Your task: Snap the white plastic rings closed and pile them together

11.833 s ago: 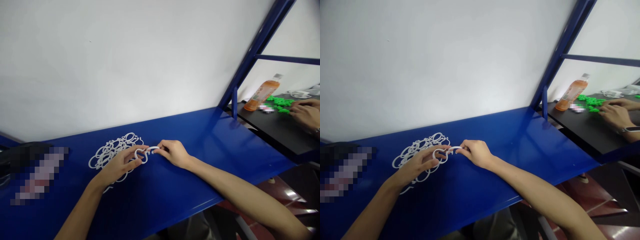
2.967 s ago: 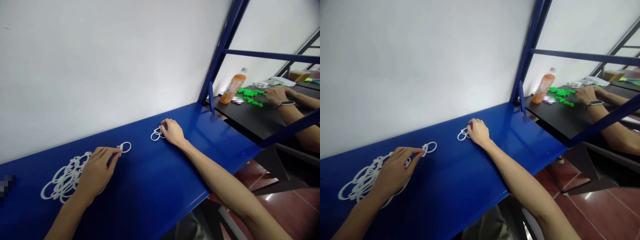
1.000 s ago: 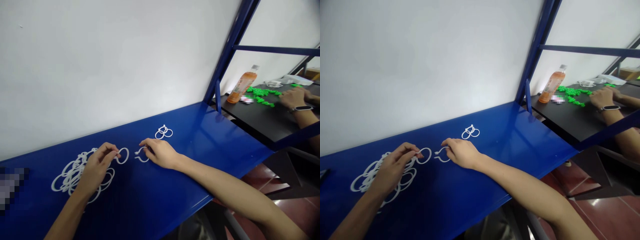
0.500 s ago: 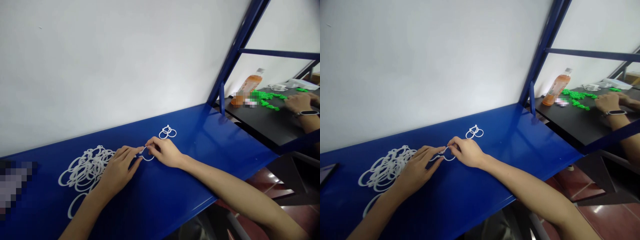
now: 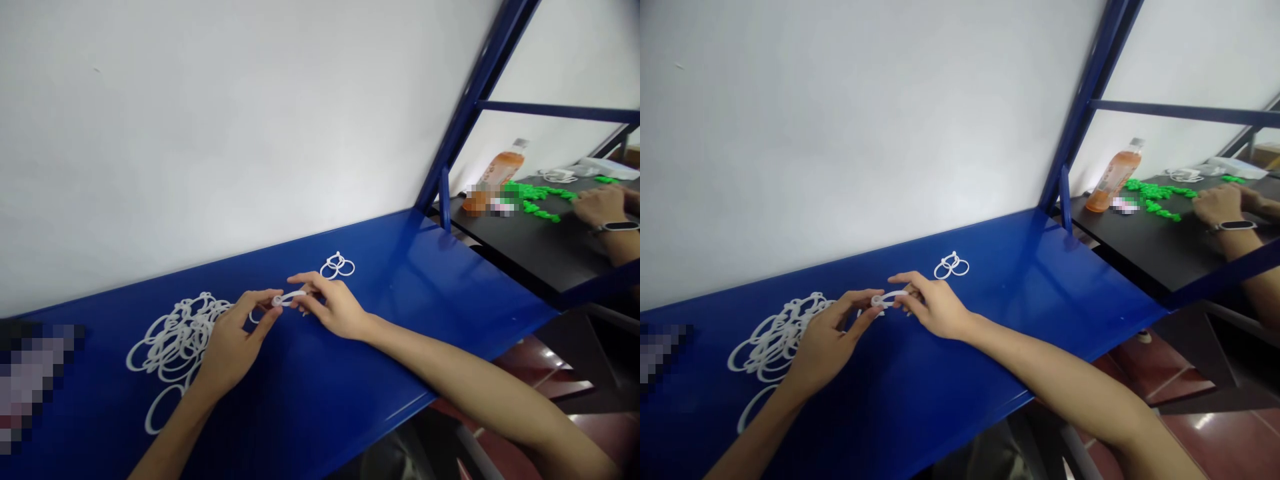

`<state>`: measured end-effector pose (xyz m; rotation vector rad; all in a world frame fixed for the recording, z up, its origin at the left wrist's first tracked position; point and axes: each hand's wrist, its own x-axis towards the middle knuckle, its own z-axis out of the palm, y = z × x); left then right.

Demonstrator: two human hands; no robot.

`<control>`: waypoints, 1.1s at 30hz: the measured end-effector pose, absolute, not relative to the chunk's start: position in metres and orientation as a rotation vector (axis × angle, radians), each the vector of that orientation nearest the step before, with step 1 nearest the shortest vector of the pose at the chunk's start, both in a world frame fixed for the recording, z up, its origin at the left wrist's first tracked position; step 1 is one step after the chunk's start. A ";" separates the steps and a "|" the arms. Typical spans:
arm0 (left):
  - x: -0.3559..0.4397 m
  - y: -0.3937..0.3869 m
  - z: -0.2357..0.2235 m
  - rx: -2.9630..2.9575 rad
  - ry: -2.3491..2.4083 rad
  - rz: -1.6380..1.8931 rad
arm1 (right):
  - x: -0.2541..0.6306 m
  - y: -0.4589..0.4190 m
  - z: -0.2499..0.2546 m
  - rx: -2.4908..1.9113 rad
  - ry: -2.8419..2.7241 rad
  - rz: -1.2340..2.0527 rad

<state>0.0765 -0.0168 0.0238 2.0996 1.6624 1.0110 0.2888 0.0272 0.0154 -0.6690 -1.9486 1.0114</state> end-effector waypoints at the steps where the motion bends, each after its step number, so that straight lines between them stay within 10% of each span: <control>1: 0.077 -0.017 0.023 2.061 1.668 1.012 | 0.287 0.026 0.015 -0.664 -1.876 1.124; 9: 0.076 -0.015 0.019 2.086 1.676 1.122 | 0.282 0.020 0.014 -0.682 -1.712 1.452; 33: 0.072 -0.009 0.005 2.602 1.749 0.875 | 0.298 0.041 0.012 -0.656 -2.342 0.605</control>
